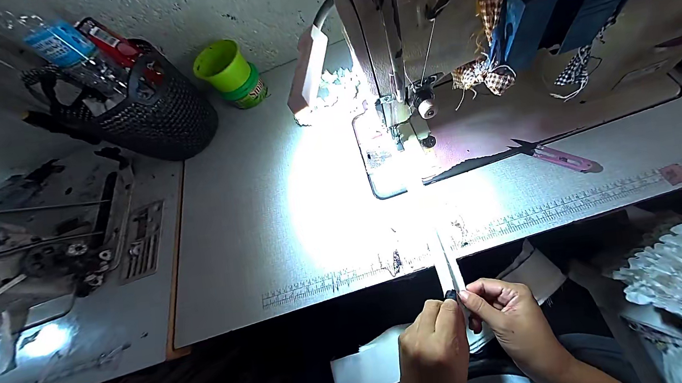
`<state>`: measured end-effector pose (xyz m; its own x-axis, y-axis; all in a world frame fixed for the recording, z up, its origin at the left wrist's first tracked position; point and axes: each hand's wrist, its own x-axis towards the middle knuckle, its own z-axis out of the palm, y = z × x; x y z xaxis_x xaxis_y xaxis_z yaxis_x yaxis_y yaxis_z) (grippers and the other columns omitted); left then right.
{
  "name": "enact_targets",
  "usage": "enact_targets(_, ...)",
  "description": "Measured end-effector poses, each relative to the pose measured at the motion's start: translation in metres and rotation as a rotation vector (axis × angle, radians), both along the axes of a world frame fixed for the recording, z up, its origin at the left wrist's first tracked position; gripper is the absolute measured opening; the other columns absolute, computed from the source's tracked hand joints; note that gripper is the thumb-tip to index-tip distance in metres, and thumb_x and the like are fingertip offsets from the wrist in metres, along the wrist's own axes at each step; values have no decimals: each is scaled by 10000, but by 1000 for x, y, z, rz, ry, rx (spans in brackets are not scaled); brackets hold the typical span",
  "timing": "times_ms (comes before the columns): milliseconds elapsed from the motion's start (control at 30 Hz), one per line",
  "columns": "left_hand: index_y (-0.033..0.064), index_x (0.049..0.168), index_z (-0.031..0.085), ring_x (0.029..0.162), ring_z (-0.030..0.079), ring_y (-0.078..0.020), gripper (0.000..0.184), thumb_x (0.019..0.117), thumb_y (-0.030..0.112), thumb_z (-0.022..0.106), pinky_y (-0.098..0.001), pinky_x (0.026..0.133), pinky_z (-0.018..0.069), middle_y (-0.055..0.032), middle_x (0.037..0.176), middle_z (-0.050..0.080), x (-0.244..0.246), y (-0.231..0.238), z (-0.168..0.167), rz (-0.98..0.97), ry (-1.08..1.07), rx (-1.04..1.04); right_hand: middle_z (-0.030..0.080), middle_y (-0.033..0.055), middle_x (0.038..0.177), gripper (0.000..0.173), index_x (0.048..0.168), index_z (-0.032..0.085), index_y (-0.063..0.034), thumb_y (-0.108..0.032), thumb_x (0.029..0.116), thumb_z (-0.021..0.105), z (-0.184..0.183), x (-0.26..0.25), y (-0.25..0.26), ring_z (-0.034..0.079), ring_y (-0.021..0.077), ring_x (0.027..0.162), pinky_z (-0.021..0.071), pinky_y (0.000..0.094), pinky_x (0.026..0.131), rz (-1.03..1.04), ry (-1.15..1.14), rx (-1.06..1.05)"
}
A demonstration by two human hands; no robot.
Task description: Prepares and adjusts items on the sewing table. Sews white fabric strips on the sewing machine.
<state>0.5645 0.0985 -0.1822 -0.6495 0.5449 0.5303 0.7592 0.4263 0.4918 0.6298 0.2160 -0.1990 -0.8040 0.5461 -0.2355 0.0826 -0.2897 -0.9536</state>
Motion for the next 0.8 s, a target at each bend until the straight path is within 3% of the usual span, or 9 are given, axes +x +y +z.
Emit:
enact_targets(300,17,851,749,658,641,-68,132,916,107,677,-152,585,527,-61,769,665,-3,5,2,-40,-76,-5,668,-37,686,135,840,713,-44,4,902,603,1,1,-2,626,3,598,544,150,582,31,0,32)
enact_targets(467,82,871,785,849,742,-139,149,916,201,708,-234,692,596,-170,1150,730,-3,3,4,32,-239,-40,669,-30,685,130,849,719,-40,-1,901,607,-2,0,-3,626,17,584,546,163,567,27,1,42)
enact_targets(533,66,901,779,950,751,-146,164,922,205,695,-256,765,612,-134,1130,751,-4,2,3,32,-349,-14,668,-29,679,133,849,718,-42,-2,901,603,-3,0,-3,623,16,576,544,164,563,27,-3,48)
enact_targets(600,65,912,762,882,737,-74,149,924,191,685,-227,767,617,-40,971,763,-4,2,-1,31,-437,33,679,-28,688,128,850,723,-41,-8,901,610,-3,0,-1,631,13,584,551,164,571,45,-8,78)
enact_targets(667,63,908,753,797,712,-32,133,919,177,686,-196,733,607,3,868,737,-6,3,-4,25,-497,74,707,-27,742,113,875,747,-43,-61,897,638,-3,1,6,656,1,637,569,155,610,82,0,252)
enact_targets(733,52,907,752,766,698,-19,116,905,153,696,-180,716,601,8,835,720,-9,3,-3,27,-581,115,718,-27,839,158,929,776,-67,-121,886,633,-4,1,18,659,-19,763,559,130,703,69,66,659)
enact_targets(800,33,907,744,749,704,-26,99,893,120,699,-183,706,609,-5,825,721,-11,3,0,15,-664,177,734,36,1030,232,1081,772,-105,-113,924,602,-8,-3,33,663,90,1005,529,218,908,72,191,1091)
